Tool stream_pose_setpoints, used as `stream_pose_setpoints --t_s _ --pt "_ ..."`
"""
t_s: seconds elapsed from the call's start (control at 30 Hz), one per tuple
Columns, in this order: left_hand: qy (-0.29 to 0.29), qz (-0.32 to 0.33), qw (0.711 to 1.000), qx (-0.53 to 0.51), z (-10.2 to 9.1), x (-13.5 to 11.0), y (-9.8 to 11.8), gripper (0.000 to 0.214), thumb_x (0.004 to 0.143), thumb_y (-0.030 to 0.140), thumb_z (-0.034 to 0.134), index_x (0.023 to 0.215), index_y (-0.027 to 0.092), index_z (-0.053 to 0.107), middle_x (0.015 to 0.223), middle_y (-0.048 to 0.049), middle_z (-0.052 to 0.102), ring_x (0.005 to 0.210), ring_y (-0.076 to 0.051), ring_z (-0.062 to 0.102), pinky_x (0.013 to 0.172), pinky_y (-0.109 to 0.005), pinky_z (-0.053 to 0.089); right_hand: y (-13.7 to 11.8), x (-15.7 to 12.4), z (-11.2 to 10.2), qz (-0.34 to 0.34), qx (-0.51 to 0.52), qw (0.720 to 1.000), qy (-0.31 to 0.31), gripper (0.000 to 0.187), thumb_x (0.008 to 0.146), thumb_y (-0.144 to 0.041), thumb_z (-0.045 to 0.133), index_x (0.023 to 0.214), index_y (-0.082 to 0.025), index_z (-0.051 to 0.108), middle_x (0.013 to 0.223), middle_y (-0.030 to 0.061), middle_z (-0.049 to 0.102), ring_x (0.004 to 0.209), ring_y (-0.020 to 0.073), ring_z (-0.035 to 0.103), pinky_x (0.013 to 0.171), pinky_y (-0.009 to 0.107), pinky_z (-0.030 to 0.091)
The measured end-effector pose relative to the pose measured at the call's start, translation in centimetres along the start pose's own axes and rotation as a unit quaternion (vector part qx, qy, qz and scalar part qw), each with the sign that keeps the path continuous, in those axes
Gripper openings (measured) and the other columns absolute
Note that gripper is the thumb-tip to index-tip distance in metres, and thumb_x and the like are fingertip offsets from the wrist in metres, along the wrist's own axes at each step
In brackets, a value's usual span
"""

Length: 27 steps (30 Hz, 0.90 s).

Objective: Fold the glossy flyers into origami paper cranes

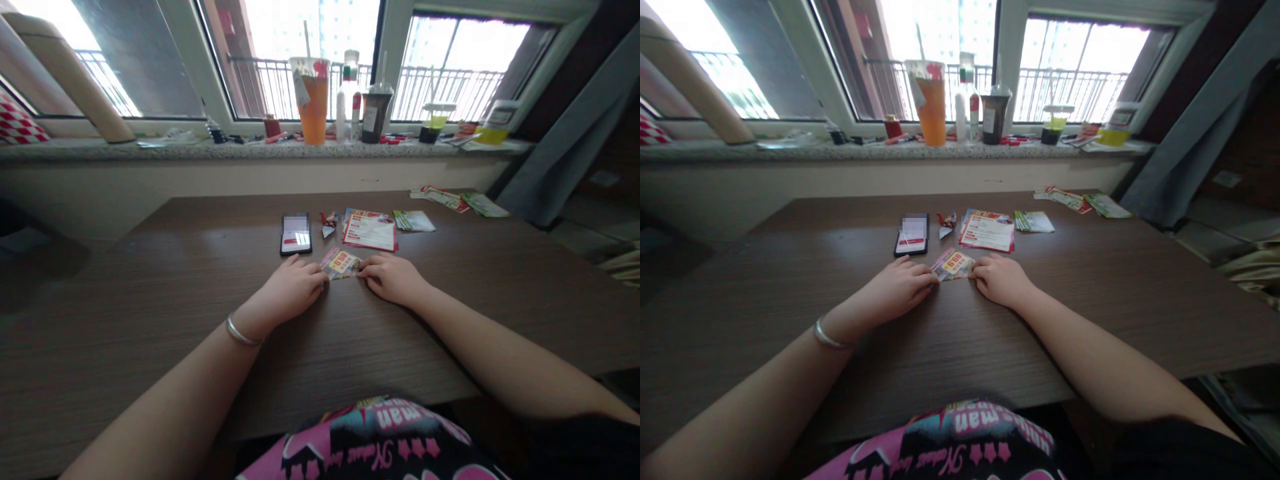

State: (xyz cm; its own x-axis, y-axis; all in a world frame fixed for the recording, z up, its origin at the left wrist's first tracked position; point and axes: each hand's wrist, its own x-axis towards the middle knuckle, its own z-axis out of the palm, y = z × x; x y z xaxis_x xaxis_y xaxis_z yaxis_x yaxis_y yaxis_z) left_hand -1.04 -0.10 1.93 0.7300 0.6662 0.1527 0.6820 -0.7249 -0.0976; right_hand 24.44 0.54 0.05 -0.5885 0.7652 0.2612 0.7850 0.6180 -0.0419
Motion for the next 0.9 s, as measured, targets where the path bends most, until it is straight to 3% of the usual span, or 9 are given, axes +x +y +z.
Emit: stream_pose_setpoints --t_s 0.23,0.5,0.7,0.9 --pt "-0.028 -0.027 0.999 -0.005 -1.0 -0.6 -0.8 0.029 0.090 0.022 0.048 0.110 0.027 0.068 0.101 -0.0051 0.069 0.094 -0.022 0.062 0.093 -0.041 0.039 0.3 0.0 0.0 -0.004 0.011 1.000 -0.001 0.025 0.089 -0.024 0.052 0.100 -0.026 0.074 0.112 0.0036 0.069 0.098 0.0207 0.063 0.085 0.034 0.050" --pt "-0.082 -0.039 0.995 0.043 -1.9 -1.0 -1.7 0.023 0.085 0.027 0.052 0.077 0.023 0.073 0.085 -0.0055 0.071 0.079 -0.021 0.063 0.082 -0.039 0.043 0.5 -0.1 0.0 -0.009 0.012 1.000 0.000 0.026 0.088 -0.023 0.052 0.100 -0.027 0.074 0.112 0.0032 0.069 0.099 0.0210 0.063 0.085 0.034 0.049" --pt "-0.105 -0.056 0.992 0.047 -2.1 -1.4 -2.5 0.021 0.082 0.022 0.053 0.076 0.022 0.074 0.080 -0.0054 0.072 0.076 -0.020 0.063 0.075 -0.033 0.047 0.8 -0.3 0.3 -0.009 0.007 1.000 0.010 0.024 0.089 -0.024 0.053 0.099 -0.027 0.074 0.112 0.0031 0.069 0.099 0.0204 0.063 0.084 0.032 0.049" --pt "-0.077 -0.109 0.990 0.048 -1.1 -1.4 -3.1 0.024 0.084 0.022 0.047 0.072 0.018 0.068 0.079 -0.0067 0.068 0.072 -0.018 0.063 0.068 -0.028 0.050 0.8 -0.4 0.4 -0.013 0.009 1.000 0.013 0.024 0.089 -0.023 0.052 0.100 -0.026 0.073 0.114 0.0030 0.069 0.100 0.0205 0.063 0.085 0.032 0.050"
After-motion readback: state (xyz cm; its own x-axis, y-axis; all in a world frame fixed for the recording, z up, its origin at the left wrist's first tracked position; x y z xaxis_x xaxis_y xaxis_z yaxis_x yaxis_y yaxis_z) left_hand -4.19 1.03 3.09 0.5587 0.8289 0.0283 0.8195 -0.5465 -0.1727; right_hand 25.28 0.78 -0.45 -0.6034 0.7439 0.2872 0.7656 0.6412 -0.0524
